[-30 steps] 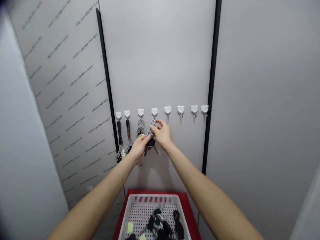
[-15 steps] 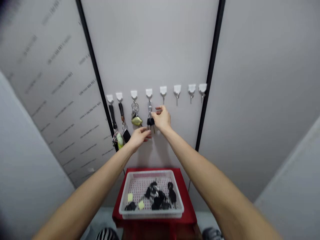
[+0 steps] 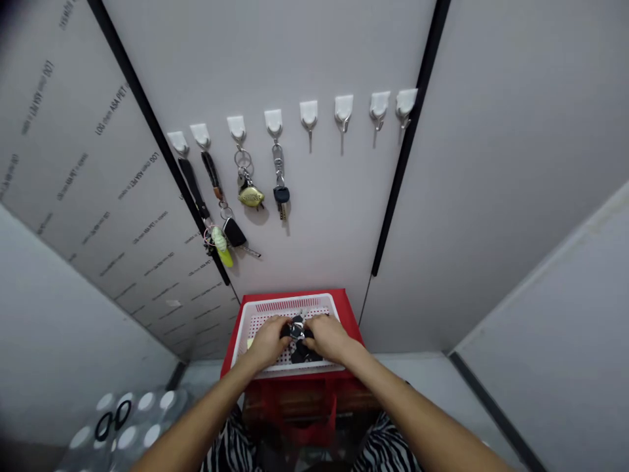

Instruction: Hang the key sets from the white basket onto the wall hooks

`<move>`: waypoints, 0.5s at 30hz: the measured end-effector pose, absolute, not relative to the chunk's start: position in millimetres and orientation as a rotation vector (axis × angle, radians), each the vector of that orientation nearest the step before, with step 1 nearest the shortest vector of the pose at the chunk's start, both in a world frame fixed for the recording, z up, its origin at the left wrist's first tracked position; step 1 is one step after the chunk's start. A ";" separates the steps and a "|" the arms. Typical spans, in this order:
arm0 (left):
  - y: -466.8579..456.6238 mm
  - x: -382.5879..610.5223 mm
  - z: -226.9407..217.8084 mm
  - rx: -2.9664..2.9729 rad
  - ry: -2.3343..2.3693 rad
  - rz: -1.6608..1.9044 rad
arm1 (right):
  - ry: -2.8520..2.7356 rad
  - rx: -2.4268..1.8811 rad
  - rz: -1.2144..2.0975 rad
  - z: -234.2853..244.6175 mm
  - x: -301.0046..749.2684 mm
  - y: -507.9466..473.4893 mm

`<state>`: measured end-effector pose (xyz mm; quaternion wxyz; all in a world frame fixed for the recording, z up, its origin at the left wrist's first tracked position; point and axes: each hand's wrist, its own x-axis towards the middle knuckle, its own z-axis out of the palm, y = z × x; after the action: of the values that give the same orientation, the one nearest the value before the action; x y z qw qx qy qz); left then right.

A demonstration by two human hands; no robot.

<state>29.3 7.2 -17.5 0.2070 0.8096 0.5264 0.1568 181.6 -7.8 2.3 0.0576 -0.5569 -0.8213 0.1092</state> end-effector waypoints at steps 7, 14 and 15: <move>12.9 29.2 -16.9 2.155 1.559 0.458 | -2.368 -1.832 0.273 -6.4 167.7 0.1; 22.6 19.8 -11.5 1.620 1.435 0.781 | -2.075 -1.694 0.408 -6.7 172.2 3.8; 23.4 18.9 -8.9 1.550 1.369 0.829 | -2.048 -1.648 0.421 -4.9 170.7 3.3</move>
<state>18.9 23.4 -8.9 0.4411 0.6243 0.5515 0.3340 170.7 3.3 -4.9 0.2374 -0.6014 -0.7472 0.1536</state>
